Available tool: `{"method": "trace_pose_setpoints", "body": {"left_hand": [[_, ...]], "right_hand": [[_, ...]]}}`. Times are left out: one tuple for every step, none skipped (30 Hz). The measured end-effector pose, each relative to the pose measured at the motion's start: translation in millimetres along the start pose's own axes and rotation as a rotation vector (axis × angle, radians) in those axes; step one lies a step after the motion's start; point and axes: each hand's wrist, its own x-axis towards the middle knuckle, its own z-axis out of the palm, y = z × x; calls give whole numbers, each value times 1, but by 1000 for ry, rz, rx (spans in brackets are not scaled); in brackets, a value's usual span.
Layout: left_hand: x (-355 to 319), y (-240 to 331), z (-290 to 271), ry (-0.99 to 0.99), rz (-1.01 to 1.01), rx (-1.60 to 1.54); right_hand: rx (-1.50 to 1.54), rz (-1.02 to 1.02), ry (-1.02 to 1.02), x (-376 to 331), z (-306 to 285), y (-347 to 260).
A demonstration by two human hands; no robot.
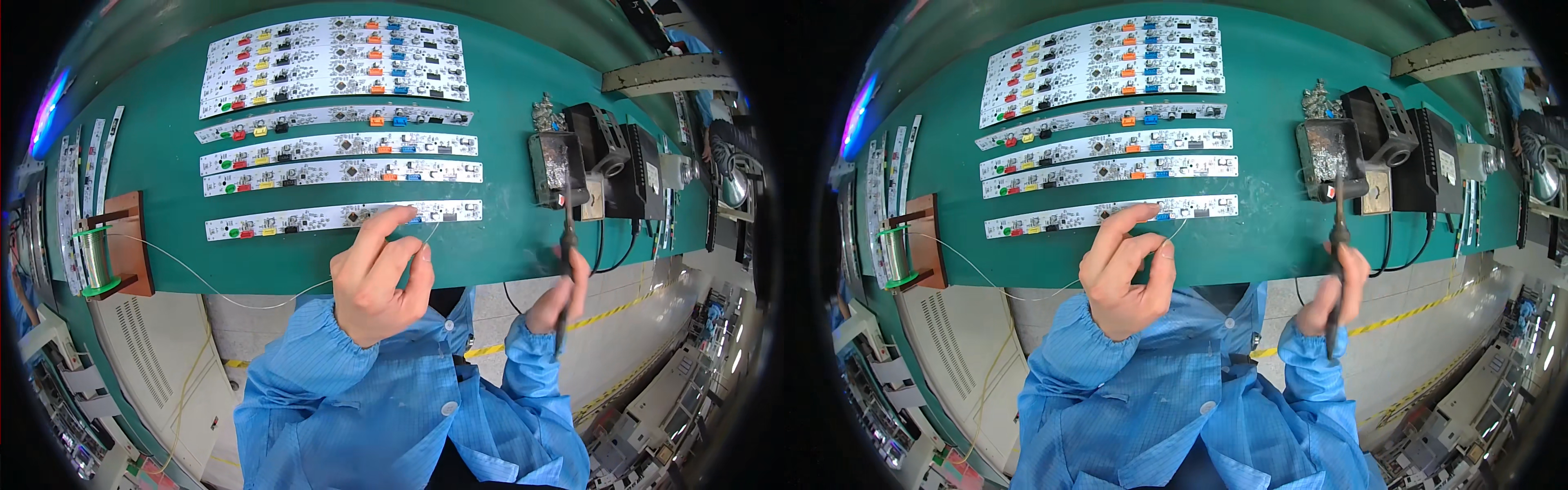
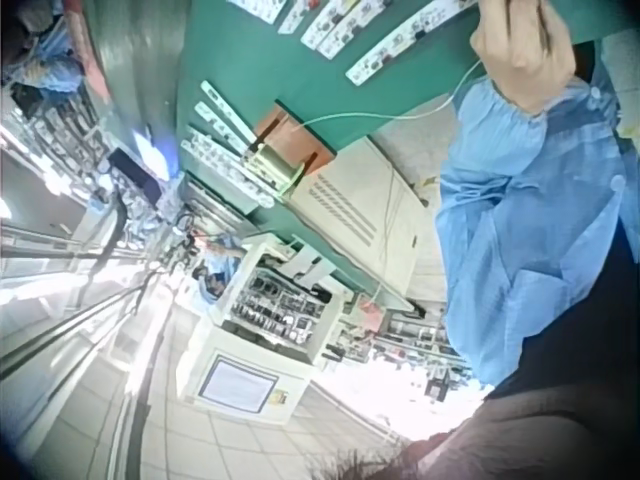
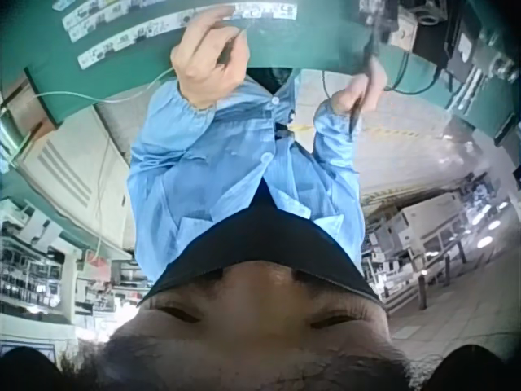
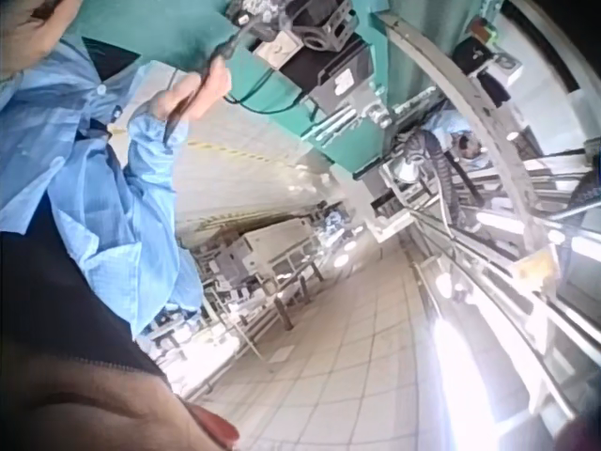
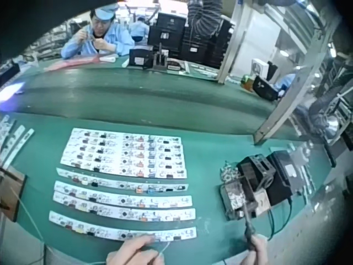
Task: Soldering electrical components onto long LED PCB strips at a manual assembly station.
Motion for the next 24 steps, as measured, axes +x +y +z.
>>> {"method": "trace_pose_setpoints", "body": {"left_hand": [[-1, 0, -1, -13, 32, 44], [-2, 0, -3, -25, 63, 90], [-1, 6, -8, -26, 71, 96], [2, 15, -17, 7, 151, 163], [3, 24, -28, 38, 230, 232], [1, 32, -42, 52, 185, 229], [-1, 32, -57, 87, 146, 280], [1, 29, -74, 122, 108, 331], [-1, 19, -91, 173, 70, 384], [1, 7, -107, 216, 39, 435], [6, 0, -120, 213, -42, 549], [7, -8, -133, 221, -132, 667], [7, -20, -142, 193, -169, 769], [8, -26, -147, 186, -152, 779], [7, -30, -149, 127, -177, 870], [6, -34, -149, 67, -203, 960], [6, -36, -148, 42, -223, 983], [8, -34, -146, 31, -208, 986], [8, -30, -142, 97, -101, 965], [7, -26, -135, 163, 4, 937], [6, -20, -128, 120, 70, 842], [5, -11, -118, 77, 131, 741], [7, 0, -102, -46, 179, 606], [10, 8, -84, -105, 174, 515]], "right_hand": [[0, -2, 8, 1, 1, -3], [25, -44, 9, 3, 5, -5], [54, -85, 9, 7, 9, -7], [81, -114, 29, 12, 14, -14], [147, -95, 23, 14, 21, -20], [218, -77, 16, 19, 29, -27], [294, -84, -32, 26, 34, -34], [235, -92, -61, 32, 40, -38], [184, -102, -97, 37, 49, -42], [133, -144, -123, 44, 55, -50], [121, -139, -144, 49, 61, -53], [114, -140, -177, 50, 67, -57], [98, -146, -191, 53, 69, -58], [108, -135, -176, 52, 69, -59], [139, -108, -192, 51, 69, -58], [168, -81, -208, 51, 69, -56], [173, -72, -198, 51, 69, -54], [172, -95, -197, 52, 70, -53], [170, -118, -196, 52, 70, -52], [167, -105, -186, 52, 70, -51], [183, -117, -184, 51, 73, -50], [195, -131, -185, 51, 73, -50], [192, -125, -181, 50, 73, -49], [179, -127, -185, 51, 72, -49]]}}
